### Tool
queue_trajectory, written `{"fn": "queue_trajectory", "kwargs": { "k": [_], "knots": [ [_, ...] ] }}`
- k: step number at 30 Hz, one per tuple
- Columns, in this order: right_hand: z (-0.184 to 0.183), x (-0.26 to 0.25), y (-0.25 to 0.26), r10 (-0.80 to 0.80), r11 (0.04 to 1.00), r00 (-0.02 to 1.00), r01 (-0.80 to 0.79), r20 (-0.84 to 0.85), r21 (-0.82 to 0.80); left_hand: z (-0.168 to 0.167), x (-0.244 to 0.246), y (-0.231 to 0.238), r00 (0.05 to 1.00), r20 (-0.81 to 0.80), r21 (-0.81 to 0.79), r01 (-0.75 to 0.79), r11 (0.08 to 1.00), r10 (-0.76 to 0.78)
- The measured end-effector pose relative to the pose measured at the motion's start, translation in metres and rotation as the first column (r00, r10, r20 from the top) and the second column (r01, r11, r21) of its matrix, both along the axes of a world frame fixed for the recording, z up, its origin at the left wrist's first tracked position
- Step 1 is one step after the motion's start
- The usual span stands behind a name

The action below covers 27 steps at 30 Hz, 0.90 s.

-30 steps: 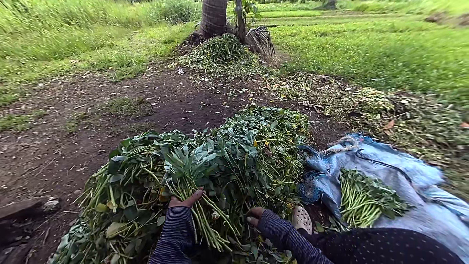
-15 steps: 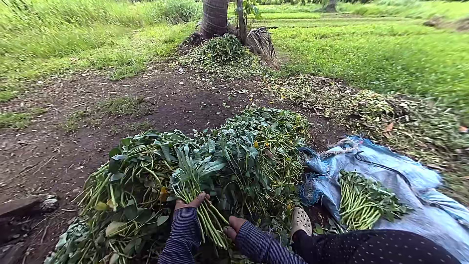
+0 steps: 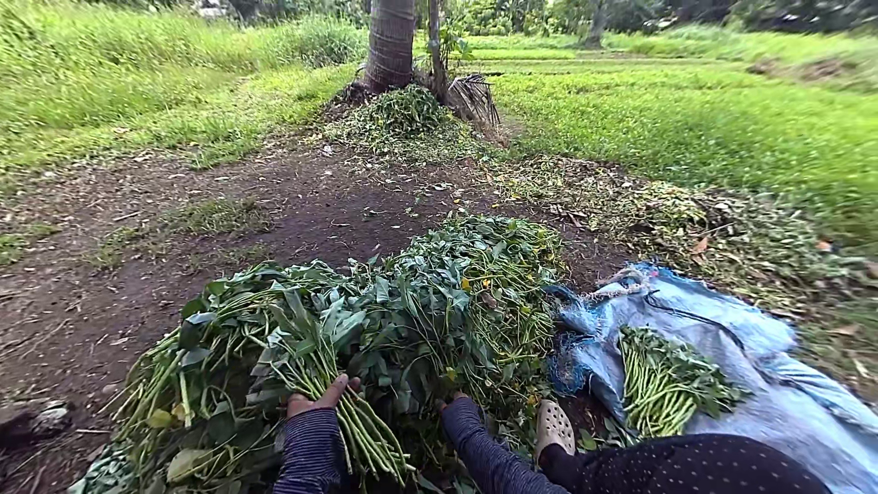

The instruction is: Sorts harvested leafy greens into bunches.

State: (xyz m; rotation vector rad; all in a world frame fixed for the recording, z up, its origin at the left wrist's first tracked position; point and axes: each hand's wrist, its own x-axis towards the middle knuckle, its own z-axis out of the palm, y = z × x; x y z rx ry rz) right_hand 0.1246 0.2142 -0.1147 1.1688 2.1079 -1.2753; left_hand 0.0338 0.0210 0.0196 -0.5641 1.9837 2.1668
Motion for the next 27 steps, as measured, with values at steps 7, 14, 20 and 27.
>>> {"fn": "queue_trajectory", "kwargs": {
  "k": [7,14,20,27],
  "knots": [
    [0.04,0.035,-0.005,0.133,0.99,0.912,-0.139,-0.388,0.013,-0.007,0.012,0.021,0.972,0.121,0.029,0.201,0.979,-0.203],
    [0.096,0.052,-0.022,0.438,0.898,0.844,-0.425,-0.311,0.113,0.003,0.037,0.034,0.866,0.18,0.077,0.461,0.884,-0.467],
    [0.08,0.052,-0.039,0.462,0.884,0.807,-0.387,-0.368,0.262,-0.013,0.047,0.034,0.881,0.099,-0.034,0.468,0.883,-0.463],
    [0.066,0.046,-0.047,0.443,0.892,0.847,-0.384,-0.295,0.237,-0.021,0.048,0.034,0.903,0.119,-0.101,0.426,0.899,-0.414]
  ]
}}
